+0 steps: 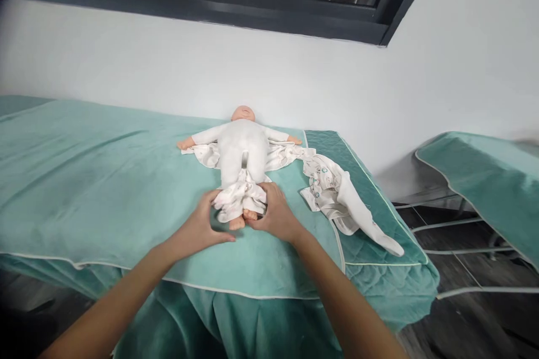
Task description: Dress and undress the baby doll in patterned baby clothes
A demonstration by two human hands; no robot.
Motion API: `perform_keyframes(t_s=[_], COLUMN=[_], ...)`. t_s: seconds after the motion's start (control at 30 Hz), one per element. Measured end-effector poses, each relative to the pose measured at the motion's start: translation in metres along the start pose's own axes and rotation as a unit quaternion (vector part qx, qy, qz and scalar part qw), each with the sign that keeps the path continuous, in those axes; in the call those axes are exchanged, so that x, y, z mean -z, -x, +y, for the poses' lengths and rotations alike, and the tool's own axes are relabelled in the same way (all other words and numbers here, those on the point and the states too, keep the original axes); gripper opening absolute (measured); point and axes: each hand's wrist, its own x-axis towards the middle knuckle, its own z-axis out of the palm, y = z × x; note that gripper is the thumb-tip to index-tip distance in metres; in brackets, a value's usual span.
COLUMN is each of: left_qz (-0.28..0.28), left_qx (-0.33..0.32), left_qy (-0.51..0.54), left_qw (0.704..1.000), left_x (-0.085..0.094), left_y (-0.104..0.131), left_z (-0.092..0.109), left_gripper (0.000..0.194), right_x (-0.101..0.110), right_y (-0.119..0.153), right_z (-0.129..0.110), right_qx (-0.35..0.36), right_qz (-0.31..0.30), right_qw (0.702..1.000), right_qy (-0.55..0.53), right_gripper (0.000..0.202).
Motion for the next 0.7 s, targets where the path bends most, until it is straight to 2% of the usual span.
perform_keyframes(t_s=[0.07, 0.17, 0.23, 0.33, 0.43, 0.53, 0.63, 0.7], left_qz=[0.033, 0.057, 0.05, 0.03, -0.051, -0.159, -0.206, -0.195], left_qx=[-0.033, -0.054, -0.059, -0.04, 0.027, 0.104, 0.104, 0.07], left_qy=[-0.052, -0.105, -0.113, -0.079, -0.013, 0.064, 0.108, 0.083], left_qw=[0.998, 0.991, 0.991, 0.996, 0.998, 0.98, 0.967, 0.975], left_x=[-0.008, -0.009, -0.002, 0.014, 0.038, 0.073, 0.116, 0.149], left_y=[0.002, -0.002, -0.004, 0.0, 0.006, 0.009, 0.006, 0.002], left_z=[0.002, 0.008, 0.012, 0.023, 0.042, 0.07, 0.103, 0.126], left_gripper=[0.092, 0.066, 0.051, 0.048, 0.052, 0.048, 0.038, 0.042], right_x=[-0.002, 0.002, 0.011, 0.031, 0.057, 0.087, 0.124, 0.151], right_y=[0.0, -0.001, -0.001, -0.001, -0.003, -0.014, -0.033, -0.048], right_z=[-0.003, -0.014, -0.024, -0.043, -0.065, -0.093, -0.131, -0.163], right_qx=[-0.019, -0.076, -0.108, -0.142, -0.159, -0.144, -0.102, -0.067], right_qz=[0.019, 0.016, 0.0, -0.043, -0.138, -0.242, -0.3, -0.356], right_qw=[1.0, 0.997, 0.994, 0.989, 0.977, 0.956, 0.943, 0.924], right_qy=[-0.002, 0.01, 0.022, 0.013, -0.032, -0.078, -0.107, -0.118], right_gripper=[0.063, 0.046, 0.036, 0.03, 0.035, 0.047, 0.049, 0.046])
